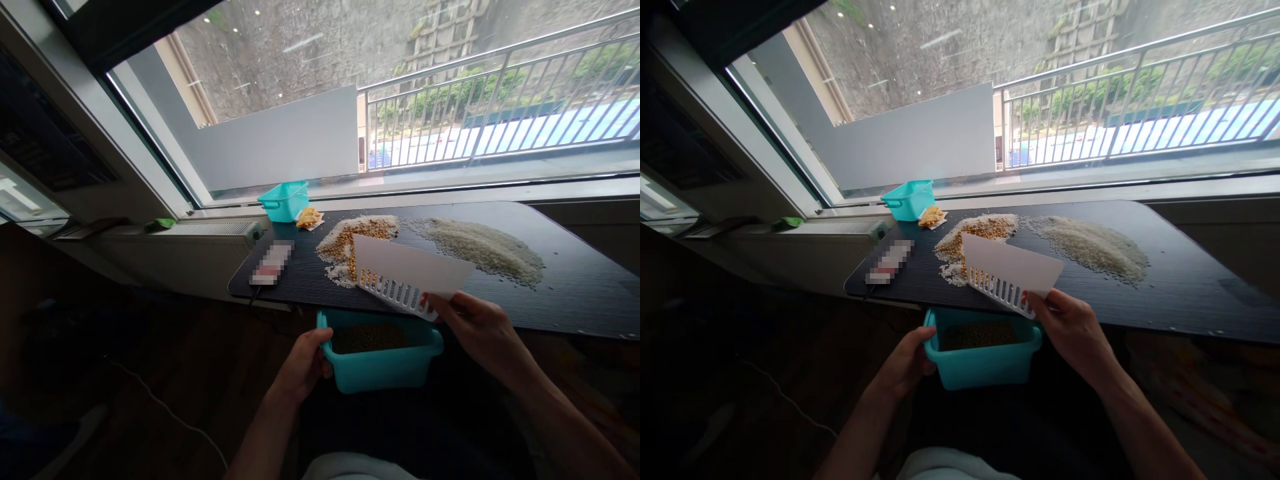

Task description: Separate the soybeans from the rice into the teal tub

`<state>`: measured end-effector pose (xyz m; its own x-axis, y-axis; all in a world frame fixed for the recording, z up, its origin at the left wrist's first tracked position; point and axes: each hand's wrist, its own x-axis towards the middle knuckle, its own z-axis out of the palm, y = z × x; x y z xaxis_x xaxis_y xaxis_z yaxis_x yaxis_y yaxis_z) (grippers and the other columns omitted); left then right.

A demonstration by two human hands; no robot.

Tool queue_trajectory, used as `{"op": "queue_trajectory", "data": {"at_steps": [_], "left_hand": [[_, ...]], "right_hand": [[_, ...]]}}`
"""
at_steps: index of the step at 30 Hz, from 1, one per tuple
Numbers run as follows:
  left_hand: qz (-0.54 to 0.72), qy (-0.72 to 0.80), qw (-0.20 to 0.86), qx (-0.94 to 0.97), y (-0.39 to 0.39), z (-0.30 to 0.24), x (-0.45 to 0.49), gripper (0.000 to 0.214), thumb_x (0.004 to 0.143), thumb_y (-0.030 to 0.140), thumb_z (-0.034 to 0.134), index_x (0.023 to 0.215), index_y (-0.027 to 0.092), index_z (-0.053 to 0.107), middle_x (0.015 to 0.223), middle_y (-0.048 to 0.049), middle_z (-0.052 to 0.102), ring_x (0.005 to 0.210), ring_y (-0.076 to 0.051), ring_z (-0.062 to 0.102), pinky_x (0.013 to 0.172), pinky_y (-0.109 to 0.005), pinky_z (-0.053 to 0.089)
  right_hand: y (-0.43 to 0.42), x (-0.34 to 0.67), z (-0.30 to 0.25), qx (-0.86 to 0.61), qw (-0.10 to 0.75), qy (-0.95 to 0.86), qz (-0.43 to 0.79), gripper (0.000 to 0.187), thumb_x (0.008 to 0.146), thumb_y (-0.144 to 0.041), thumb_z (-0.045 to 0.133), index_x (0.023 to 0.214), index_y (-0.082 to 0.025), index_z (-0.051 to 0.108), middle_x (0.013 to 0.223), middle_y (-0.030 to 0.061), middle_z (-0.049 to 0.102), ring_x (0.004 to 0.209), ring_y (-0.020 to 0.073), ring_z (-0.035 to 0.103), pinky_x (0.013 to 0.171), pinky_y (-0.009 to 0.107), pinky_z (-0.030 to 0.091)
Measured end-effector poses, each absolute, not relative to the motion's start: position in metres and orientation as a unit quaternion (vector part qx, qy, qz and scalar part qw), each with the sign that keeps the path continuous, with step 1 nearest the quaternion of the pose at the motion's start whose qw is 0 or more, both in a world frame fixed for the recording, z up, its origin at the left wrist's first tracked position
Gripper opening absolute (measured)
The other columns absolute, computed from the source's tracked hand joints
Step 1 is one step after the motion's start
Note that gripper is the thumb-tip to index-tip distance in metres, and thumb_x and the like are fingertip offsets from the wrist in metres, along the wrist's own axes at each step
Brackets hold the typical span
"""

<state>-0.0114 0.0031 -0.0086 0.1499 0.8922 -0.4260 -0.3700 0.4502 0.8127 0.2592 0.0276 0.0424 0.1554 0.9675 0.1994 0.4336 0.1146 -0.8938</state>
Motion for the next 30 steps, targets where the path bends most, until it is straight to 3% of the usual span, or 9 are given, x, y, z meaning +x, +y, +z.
{"op": "queue_trajectory", "data": {"at_steps": [4, 11, 23, 30], "left_hand": [[0.447, 0.473, 0.707, 0.276, 0.002, -0.009, -0.013, 0.041, 0.064, 0.044, 0.076, 0.053, 0.018, 0.046, 0.041, 0.0069, 0.041, 0.035, -0.007, 0.040, 0.036, -0.019, 0.029], [0.445, 0.475, 0.710, 0.269, 0.001, -0.004, -0.010, 0.041, 0.062, 0.044, 0.077, 0.054, 0.019, 0.045, 0.041, 0.0077, 0.040, 0.035, -0.007, 0.040, 0.036, -0.019, 0.029], [0.431, 0.474, 0.717, 0.274, 0.000, 0.003, 0.001, 0.044, 0.056, 0.047, 0.078, 0.049, 0.019, 0.044, 0.038, 0.0074, 0.039, 0.033, -0.006, 0.039, 0.035, -0.019, 0.029], [0.431, 0.473, 0.715, 0.281, 0.001, 0.003, 0.001, 0.044, 0.056, 0.047, 0.078, 0.049, 0.019, 0.045, 0.037, 0.0070, 0.040, 0.033, -0.007, 0.039, 0.035, -0.020, 0.029]], "right_hand": [[0.030, 0.277, 0.040, -0.628, 0.466, -0.576, 0.236, 0.034, 0.071, -0.054, 0.061, 0.067, -0.022, 0.072, 0.060, 0.0013, 0.070, 0.058, 0.0208, 0.065, 0.053, 0.031, 0.050], [0.044, 0.291, 0.041, -0.626, 0.480, -0.571, 0.228, 0.035, 0.072, -0.057, 0.061, 0.074, -0.024, 0.072, 0.070, 0.0030, 0.072, 0.066, 0.0222, 0.067, 0.064, 0.036, 0.053], [0.038, 0.283, 0.046, -0.605, 0.478, -0.597, 0.220, 0.034, 0.070, -0.056, 0.062, 0.066, -0.023, 0.070, 0.062, 0.0022, 0.069, 0.060, 0.0196, 0.065, 0.057, 0.031, 0.051], [0.045, 0.278, 0.045, -0.607, 0.459, -0.611, 0.219, 0.037, 0.073, -0.058, 0.059, 0.075, -0.023, 0.073, 0.069, 0.0028, 0.071, 0.065, 0.0206, 0.066, 0.061, 0.033, 0.051]]}}
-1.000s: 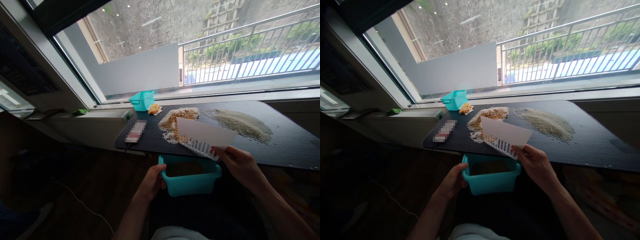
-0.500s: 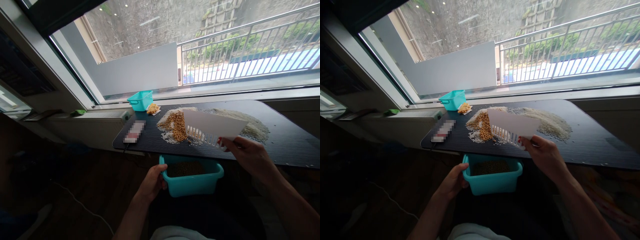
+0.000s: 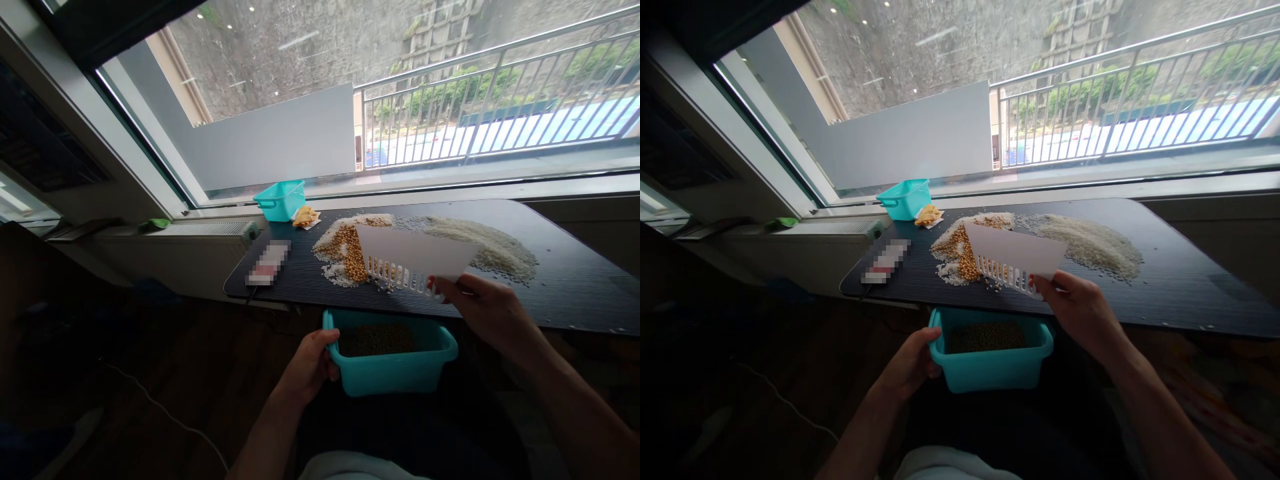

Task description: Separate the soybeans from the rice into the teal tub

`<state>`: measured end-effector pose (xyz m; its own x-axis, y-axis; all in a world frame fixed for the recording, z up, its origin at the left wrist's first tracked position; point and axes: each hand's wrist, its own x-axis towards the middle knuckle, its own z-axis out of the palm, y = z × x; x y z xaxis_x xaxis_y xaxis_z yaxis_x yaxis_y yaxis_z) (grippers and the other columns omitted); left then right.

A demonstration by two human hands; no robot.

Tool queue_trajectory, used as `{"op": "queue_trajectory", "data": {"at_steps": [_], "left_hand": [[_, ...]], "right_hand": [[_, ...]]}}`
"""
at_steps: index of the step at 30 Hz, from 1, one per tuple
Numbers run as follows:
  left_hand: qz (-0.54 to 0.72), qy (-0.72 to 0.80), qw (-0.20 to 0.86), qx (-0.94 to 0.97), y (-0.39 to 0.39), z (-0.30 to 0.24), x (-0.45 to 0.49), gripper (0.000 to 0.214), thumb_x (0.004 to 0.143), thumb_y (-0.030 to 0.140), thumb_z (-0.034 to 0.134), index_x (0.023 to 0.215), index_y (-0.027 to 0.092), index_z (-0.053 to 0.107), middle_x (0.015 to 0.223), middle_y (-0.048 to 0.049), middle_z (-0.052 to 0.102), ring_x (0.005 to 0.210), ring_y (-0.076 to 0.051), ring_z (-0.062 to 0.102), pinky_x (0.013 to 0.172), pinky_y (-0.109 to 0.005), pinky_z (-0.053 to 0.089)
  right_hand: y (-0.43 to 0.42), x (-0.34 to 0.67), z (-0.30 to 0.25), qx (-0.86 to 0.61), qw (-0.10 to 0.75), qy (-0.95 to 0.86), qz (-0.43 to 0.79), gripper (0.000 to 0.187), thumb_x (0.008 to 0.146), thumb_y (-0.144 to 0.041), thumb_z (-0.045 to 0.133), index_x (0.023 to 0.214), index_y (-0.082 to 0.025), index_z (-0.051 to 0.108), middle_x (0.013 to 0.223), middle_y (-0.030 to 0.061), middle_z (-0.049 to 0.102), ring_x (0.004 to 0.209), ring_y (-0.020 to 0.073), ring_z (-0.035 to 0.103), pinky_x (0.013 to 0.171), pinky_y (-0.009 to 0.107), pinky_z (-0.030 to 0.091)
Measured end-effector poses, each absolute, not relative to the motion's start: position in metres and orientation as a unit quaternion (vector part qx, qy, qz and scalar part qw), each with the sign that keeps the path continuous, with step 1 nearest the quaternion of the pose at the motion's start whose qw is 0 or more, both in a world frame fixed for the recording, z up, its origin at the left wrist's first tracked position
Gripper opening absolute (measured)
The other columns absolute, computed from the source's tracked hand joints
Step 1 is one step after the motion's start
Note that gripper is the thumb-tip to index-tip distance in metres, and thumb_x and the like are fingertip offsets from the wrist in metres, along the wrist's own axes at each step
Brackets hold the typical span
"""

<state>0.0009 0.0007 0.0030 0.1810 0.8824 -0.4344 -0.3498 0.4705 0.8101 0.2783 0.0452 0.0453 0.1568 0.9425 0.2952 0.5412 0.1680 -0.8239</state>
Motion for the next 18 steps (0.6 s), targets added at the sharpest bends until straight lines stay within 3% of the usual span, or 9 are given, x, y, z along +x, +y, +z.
{"op": "queue_trajectory", "data": {"at_steps": [7, 18], "left_hand": [[0.429, 0.472, 0.717, 0.282, 0.000, 0.003, 0.002, 0.045, 0.054, 0.048, 0.078, 0.050, 0.019, 0.045, 0.037, 0.0074, 0.039, 0.032, -0.007, 0.038, 0.034, -0.020, 0.029], [0.427, 0.474, 0.713, 0.291, 0.000, 0.003, 0.001, 0.045, 0.057, 0.049, 0.076, 0.048, 0.019, 0.044, 0.036, 0.0061, 0.040, 0.033, -0.007, 0.038, 0.035, -0.021, 0.029]], "right_hand": [[0.021, 0.283, 0.060, -0.632, 0.472, -0.579, 0.205, 0.037, 0.069, -0.059, 0.062, 0.070, -0.023, 0.071, 0.068, 0.0030, 0.071, 0.066, 0.0211, 0.064, 0.062, 0.031, 0.049], [-0.004, 0.296, 0.062, -0.687, 0.428, -0.546, 0.216, 0.037, 0.063, -0.054, 0.065, 0.080, -0.023, 0.076, 0.070, 0.0011, 0.074, 0.073, 0.0243, 0.068, 0.060, 0.028, 0.051]]}}
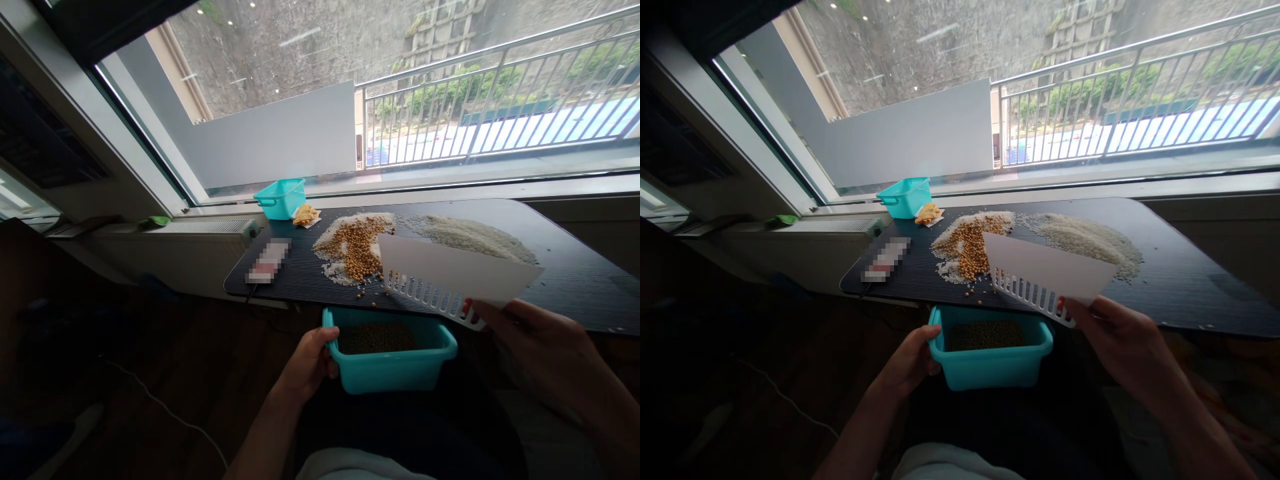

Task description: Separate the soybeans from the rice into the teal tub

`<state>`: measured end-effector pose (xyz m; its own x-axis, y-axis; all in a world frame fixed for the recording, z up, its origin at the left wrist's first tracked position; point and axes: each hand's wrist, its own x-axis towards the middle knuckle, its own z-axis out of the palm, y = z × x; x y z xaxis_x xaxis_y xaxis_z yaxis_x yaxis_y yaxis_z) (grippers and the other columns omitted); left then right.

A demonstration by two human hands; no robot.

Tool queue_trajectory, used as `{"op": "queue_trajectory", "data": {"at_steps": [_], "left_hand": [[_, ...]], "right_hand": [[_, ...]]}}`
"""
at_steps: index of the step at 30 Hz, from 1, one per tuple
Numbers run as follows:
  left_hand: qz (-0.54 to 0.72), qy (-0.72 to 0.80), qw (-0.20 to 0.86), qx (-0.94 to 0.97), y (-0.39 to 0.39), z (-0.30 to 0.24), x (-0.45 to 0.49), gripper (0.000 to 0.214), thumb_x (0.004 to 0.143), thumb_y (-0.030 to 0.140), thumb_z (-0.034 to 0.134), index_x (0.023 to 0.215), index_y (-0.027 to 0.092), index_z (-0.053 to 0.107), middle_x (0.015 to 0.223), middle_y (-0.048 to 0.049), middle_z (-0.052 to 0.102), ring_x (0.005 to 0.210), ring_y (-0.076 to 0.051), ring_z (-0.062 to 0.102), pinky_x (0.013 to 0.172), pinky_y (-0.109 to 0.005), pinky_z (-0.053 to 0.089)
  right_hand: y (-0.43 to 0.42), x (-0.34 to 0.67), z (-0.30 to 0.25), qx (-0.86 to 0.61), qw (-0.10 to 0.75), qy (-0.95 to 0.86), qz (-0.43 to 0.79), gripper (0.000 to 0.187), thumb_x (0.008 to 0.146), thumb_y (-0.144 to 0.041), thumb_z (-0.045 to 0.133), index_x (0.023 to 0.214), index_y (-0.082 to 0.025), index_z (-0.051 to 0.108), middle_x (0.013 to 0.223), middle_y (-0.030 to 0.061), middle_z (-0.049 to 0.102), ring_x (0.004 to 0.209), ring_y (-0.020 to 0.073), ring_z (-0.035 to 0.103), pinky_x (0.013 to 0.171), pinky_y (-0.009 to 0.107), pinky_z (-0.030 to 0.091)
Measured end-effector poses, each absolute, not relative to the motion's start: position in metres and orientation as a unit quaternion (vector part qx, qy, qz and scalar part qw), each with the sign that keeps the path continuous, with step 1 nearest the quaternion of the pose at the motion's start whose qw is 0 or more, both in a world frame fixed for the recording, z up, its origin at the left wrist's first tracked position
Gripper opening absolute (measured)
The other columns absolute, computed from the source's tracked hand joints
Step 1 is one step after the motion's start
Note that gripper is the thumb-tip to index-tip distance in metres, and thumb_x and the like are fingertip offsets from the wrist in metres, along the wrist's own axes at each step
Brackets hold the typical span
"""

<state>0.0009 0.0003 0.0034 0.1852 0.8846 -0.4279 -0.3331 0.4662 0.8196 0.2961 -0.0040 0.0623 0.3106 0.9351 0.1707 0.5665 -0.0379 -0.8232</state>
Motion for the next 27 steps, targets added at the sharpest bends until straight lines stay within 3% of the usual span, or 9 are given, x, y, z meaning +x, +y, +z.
{"op": "queue_trajectory", "data": {"at_steps": [12, 19, 27], "left_hand": [[0.427, 0.467, 0.718, 0.289, 0.002, 0.001, 0.000, 0.044, 0.059, 0.049, 0.076, 0.050, 0.019, 0.045, 0.037, 0.0067, 0.039, 0.034, -0.006, 0.036, 0.036, -0.020, 0.027], [0.432, 0.470, 0.716, 0.283, 0.003, -0.001, -0.002, 0.043, 0.059, 0.047, 0.076, 0.051, 0.019, 0.045, 0.038, 0.0073, 0.039, 0.033, -0.006, 0.037, 0.035, -0.020, 0.027], [0.445, 0.468, 0.709, 0.283, 0.003, -0.007, -0.008, 0.043, 0.063, 0.046, 0.074, 0.049, 0.019, 0.043, 0.037, 0.0067, 0.039, 0.034, -0.006, 0.035, 0.037, -0.020, 0.026]], "right_hand": [[-0.002, 0.291, 0.058, -0.664, 0.448, -0.552, 0.232, 0.033, 0.065, -0.057, 0.065, 0.076, -0.027, 0.074, 0.071, 0.0016, 0.075, 0.074, 0.0248, 0.069, 0.065, 0.031, 0.056], [0.005, 0.279, 0.054, -0.597, 0.430, -0.611, 0.293, 0.035, 0.068, -0.055, 0.066, 0.082, -0.024, 0.076, 0.079, 0.0020, 0.076, 0.077, 0.0250, 0.070, 0.070, 0.034, 0.057], [0.030, 0.259, 0.054, -0.574, 0.449, -0.630, 0.269, 0.037, 0.072, -0.054, 0.062, 0.078, -0.021, 0.076, 0.076, 0.0028, 0.075, 0.074, 0.0230, 0.068, 0.067, 0.032, 0.055]]}}
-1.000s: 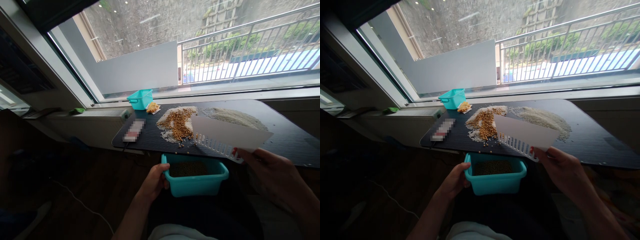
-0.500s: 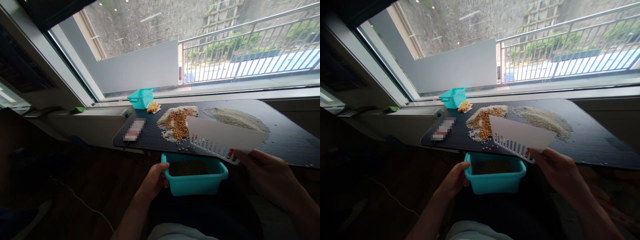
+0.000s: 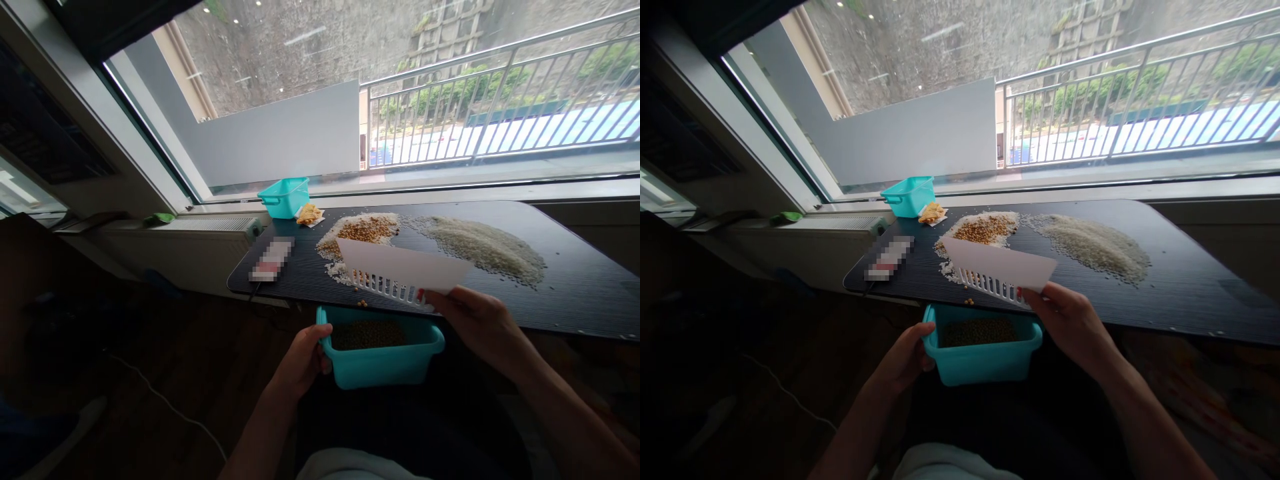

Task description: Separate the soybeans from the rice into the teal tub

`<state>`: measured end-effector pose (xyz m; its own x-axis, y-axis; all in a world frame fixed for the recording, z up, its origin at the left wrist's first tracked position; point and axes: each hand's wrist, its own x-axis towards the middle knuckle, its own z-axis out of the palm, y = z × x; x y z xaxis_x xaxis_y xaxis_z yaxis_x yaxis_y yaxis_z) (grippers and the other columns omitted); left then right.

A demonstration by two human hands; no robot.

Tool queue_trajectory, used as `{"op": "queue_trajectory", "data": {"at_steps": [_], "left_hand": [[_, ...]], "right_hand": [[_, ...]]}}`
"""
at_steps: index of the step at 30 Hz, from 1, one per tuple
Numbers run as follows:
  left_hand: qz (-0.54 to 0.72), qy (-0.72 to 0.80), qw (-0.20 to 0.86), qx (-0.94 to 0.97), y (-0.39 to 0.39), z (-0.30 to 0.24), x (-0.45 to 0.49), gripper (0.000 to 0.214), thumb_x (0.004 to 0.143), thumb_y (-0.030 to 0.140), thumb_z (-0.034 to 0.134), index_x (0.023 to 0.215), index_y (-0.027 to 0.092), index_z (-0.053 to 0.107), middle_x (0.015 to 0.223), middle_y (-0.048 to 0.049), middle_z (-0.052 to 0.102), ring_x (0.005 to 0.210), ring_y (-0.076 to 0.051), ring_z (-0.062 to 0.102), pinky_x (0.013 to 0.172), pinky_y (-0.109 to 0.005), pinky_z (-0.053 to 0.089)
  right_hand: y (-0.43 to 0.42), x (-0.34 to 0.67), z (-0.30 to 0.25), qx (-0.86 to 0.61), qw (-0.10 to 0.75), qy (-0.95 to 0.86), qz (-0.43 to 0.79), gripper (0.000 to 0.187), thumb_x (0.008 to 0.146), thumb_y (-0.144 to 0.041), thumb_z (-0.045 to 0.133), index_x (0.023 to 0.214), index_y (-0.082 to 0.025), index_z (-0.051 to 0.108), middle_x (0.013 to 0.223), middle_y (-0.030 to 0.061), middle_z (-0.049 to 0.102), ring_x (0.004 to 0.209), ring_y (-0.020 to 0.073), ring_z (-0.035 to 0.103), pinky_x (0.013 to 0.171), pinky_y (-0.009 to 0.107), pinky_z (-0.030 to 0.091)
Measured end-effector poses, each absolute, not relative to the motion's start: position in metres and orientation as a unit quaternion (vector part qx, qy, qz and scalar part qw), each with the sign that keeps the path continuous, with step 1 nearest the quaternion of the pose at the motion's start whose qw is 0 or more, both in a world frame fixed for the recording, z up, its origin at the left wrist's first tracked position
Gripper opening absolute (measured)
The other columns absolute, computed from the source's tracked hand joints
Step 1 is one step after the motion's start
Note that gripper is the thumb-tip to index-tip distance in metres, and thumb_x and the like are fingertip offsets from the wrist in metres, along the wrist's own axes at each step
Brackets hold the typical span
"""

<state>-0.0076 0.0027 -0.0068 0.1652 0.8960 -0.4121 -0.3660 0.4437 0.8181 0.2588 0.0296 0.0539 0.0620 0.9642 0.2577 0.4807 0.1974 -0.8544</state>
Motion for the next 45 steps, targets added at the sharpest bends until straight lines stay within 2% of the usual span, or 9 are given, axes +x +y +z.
{"op": "queue_trajectory", "data": {"at_steps": [6, 20, 25, 27, 31, 38, 45], "left_hand": [[0.448, 0.473, 0.704, 0.283, 0.003, -0.006, -0.008, 0.043, 0.061, 0.046, 0.075, 0.049, 0.019, 0.043, 0.037, 0.0070, 0.039, 0.034, -0.007, 0.036, 0.036, -0.021, 0.026], [0.452, 0.481, 0.697, 0.282, 0.002, -0.003, -0.009, 0.042, 0.061, 0.045, 0.076, 0.052, 0.019, 0.044, 0.039, 0.0078, 0.039, 0.034, -0.007, 0.038, 0.036, -0.020, 0.027], [0.443, 0.470, 0.708, 0.288, 0.002, -0.004, -0.009, 0.044, 0.063, 0.047, 0.074, 0.049, 0.019, 0.043, 0.037, 0.0066, 0.039, 0.034, -0.007, 0.037, 0.037, -0.021, 0.028], [0.443, 0.468, 0.708, 0.290, 0.002, -0.005, -0.010, 0.043, 0.064, 0.047, 0.074, 0.049, 0.019, 0.044, 0.037, 0.0055, 0.041, 0.035, -0.007, 0.038, 0.037, -0.021, 0.028], [0.444, 0.460, 0.712, 0.289, 0.001, -0.006, -0.009, 0.043, 0.065, 0.046, 0.074, 0.050, 0.019, 0.045, 0.037, 0.0056, 0.042, 0.035, -0.007, 0.039, 0.037, -0.021, 0.028], [0.437, 0.461, 0.715, 0.293, 0.000, -0.001, -0.006, 0.044, 0.064, 0.047, 0.074, 0.049, 0.019, 0.044, 0.036, 0.0062, 0.040, 0.034, -0.007, 0.038, 0.037, -0.021, 0.027], [0.438, 0.470, 0.711, 0.284, 0.000, 0.001, -0.005, 0.041, 0.063, 0.046, 0.074, 0.050, 0.019, 0.046, 0.037, 0.0065, 0.040, 0.034, -0.007, 0.037, 0.036, -0.020, 0.027]], "right_hand": [[0.032, 0.262, 0.049, -0.564, 0.432, -0.642, 0.288, 0.038, 0.072, -0.054, 0.063, 0.081, -0.020, 0.076, 0.080, 0.0040, 0.076, 0.077, 0.0237, 0.069, 0.068, 0.033, 0.055], [0.025, 0.266, 0.048, -0.545, 0.456, -0.624, 0.326, 0.039, 0.067, -0.058, 0.068, 0.083, -0.024, 0.078, 0.085, 0.0023, 0.077, 0.079, 0.0250, 0.069, 0.076, 0.037, 0.057], [0.020, 0.275, 0.051, -0.562, 0.464, -0.602, 0.326, 0.040, 0.065, -0.058, 0.069, 0.082, -0.024, 0.077, 0.082, 0.0019, 0.076, 0.075, 0.0233, 0.068, 0.073, 0.036, 0.057], [0.015, 0.282, 0.055, -0.605, 0.479, -0.570, 0.281, 0.038, 0.065, -0.058, 0.068, 0.078, -0.023, 0.076, 0.078, 0.0021, 0.075, 0.073, 0.0230, 0.067, 0.071, 0.035, 0.055], [0.006, 0.293, 0.061, -0.672, 0.448, -0.549, 0.214, 0.036, 0.066, -0.055, 0.065, 0.074, -0.021, 0.075, 0.072, 0.0028, 0.073, 0.073, 0.0236, 0.067, 0.066, 0.031, 0.052], [-0.005, 0.298, 0.061, -0.677, 0.442, -0.543, 0.228, 0.034, 0.064, -0.051, 0.068, 0.081, -0.023, 0.077, 0.073, 0.0012, 0.075, 0.076, 0.0268, 0.069, 0.066, 0.031, 0.055], [-0.016, 0.308, 0.055, -0.659, 0.451, -0.540, 0.267, 0.033, 0.058, -0.050, 0.072, 0.077, -0.024, 0.078, 0.075, 0.0022, 0.076, 0.067, 0.0245, 0.068, 0.059, 0.029, 0.055]]}}
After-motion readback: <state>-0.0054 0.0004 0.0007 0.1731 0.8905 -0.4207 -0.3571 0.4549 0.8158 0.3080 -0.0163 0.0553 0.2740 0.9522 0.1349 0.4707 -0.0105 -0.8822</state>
